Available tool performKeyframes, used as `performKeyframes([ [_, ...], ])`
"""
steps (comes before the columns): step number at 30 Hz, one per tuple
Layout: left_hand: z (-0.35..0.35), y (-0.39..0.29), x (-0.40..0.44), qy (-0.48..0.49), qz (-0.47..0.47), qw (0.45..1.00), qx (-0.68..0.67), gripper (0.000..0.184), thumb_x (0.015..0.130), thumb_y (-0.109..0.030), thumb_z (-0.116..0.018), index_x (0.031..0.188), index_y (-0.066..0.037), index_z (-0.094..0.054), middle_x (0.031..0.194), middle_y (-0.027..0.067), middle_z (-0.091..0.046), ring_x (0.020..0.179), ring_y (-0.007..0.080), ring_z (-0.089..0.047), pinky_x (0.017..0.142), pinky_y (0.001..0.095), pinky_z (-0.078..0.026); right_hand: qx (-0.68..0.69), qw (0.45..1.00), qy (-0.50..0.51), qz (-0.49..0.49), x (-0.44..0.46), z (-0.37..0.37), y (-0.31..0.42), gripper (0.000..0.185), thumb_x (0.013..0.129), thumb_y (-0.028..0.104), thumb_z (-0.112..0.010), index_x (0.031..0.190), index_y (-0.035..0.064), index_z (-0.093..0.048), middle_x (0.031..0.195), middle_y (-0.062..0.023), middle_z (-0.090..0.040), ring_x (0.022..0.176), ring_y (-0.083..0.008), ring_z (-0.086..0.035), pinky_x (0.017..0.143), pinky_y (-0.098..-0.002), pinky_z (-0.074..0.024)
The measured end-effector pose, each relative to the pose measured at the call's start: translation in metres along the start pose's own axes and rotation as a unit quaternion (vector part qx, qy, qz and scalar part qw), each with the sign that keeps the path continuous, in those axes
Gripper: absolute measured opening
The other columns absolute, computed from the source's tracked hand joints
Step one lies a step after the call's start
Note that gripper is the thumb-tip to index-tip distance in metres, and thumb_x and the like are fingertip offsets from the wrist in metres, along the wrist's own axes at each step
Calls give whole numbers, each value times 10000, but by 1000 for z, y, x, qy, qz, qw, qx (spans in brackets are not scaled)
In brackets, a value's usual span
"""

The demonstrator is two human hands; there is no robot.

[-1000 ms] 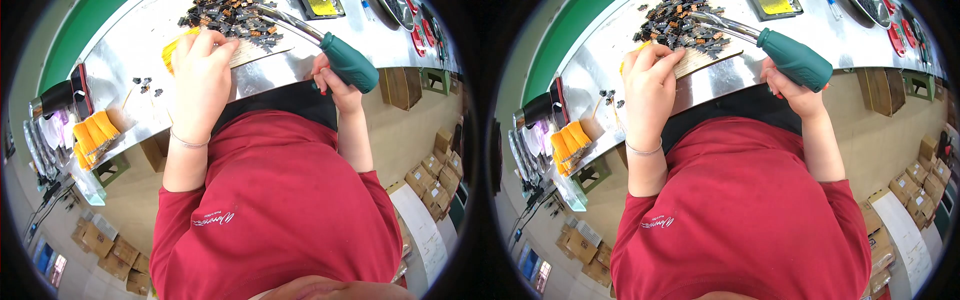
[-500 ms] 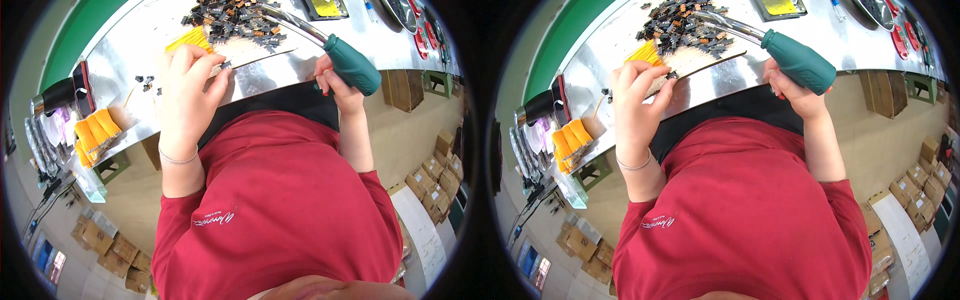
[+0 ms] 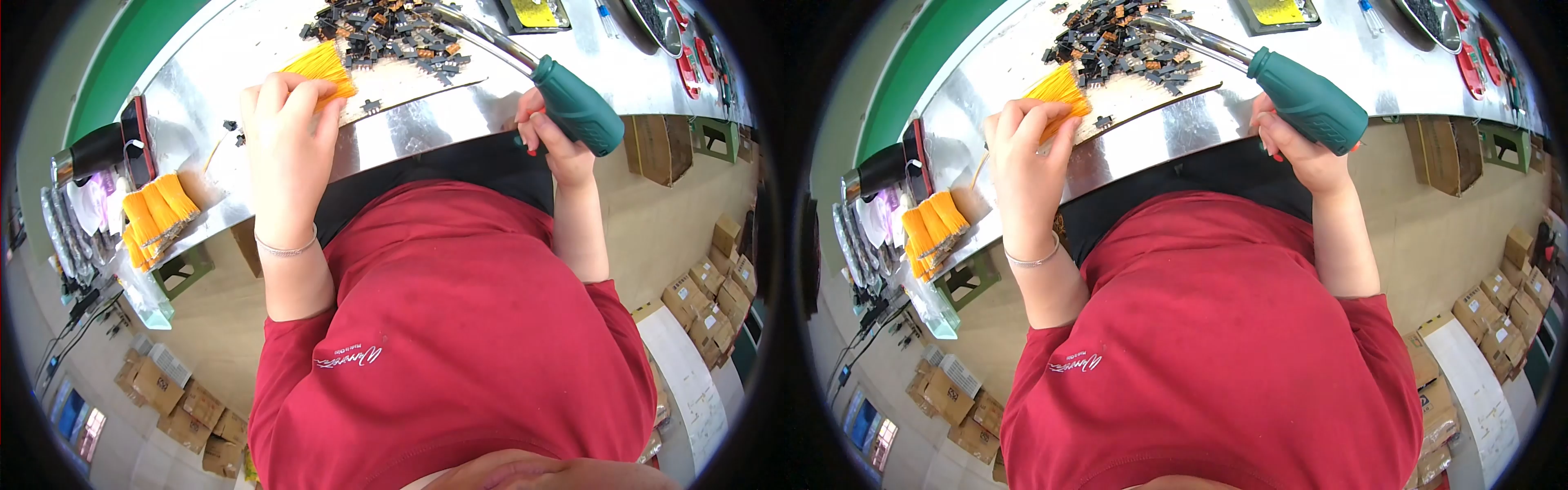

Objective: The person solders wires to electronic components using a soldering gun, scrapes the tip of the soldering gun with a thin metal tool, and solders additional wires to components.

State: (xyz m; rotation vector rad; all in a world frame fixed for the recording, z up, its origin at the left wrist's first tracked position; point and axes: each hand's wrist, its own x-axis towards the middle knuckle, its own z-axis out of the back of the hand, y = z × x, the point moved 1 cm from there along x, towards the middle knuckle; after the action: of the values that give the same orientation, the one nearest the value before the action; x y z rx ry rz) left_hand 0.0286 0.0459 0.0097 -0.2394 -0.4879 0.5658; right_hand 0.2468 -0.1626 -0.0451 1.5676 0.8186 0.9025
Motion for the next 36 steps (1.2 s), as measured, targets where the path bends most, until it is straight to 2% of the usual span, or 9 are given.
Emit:
performKeyframes([
  [22, 1, -1, 2, -16, 19, 999, -33, 99, 753, -38, -736, 831, -49, -676, 876, 71, -614, 867, 248, -555, 788, 338, -451, 16, 1000, 1, 0, 0, 0, -1, 151, 880, 36, -562, 1019, -22, -558, 877, -155, -577, 547, -116, -487, 535, -268, -417],
  [28, -2, 4, 2, -20, 17, 999, -42, 97, 768, -35, -730, 839, -39, -665, 883, 82, -620, 825, 244, -575, 745, 328, -468, 11, 1000, 4, -3, 0, 0, -1, 155, 877, 38, -564, 1017, -28, -557, 881, -158, -576, 547, -115, -486, 539, -268, -419],
  [34, -2, 6, 2, -18, 27, 997, -70, 102, 781, -40, -732, 847, -24, -656, 820, 75, -616, 683, 186, -550, 637, 288, -455, 13, 1000, 1, -1, 0, 0, -1, 143, 875, 42, -566, 1000, -27, -561, 877, -154, -578, 546, -114, -484, 530, -265, -419],
  [36, 0, 5, 2, -8, 56, 994, -89, 112, 780, -75, -728, 824, -42, -631, 824, 86, -622, 717, 261, -588, 682, 338, -487, 11, 1000, 1, -3, 0, 0, -1, 138, 875, 44, -566, 994, -26, -562, 877, -152, -579, 546, -113, -484, 530, -263, -419],
])
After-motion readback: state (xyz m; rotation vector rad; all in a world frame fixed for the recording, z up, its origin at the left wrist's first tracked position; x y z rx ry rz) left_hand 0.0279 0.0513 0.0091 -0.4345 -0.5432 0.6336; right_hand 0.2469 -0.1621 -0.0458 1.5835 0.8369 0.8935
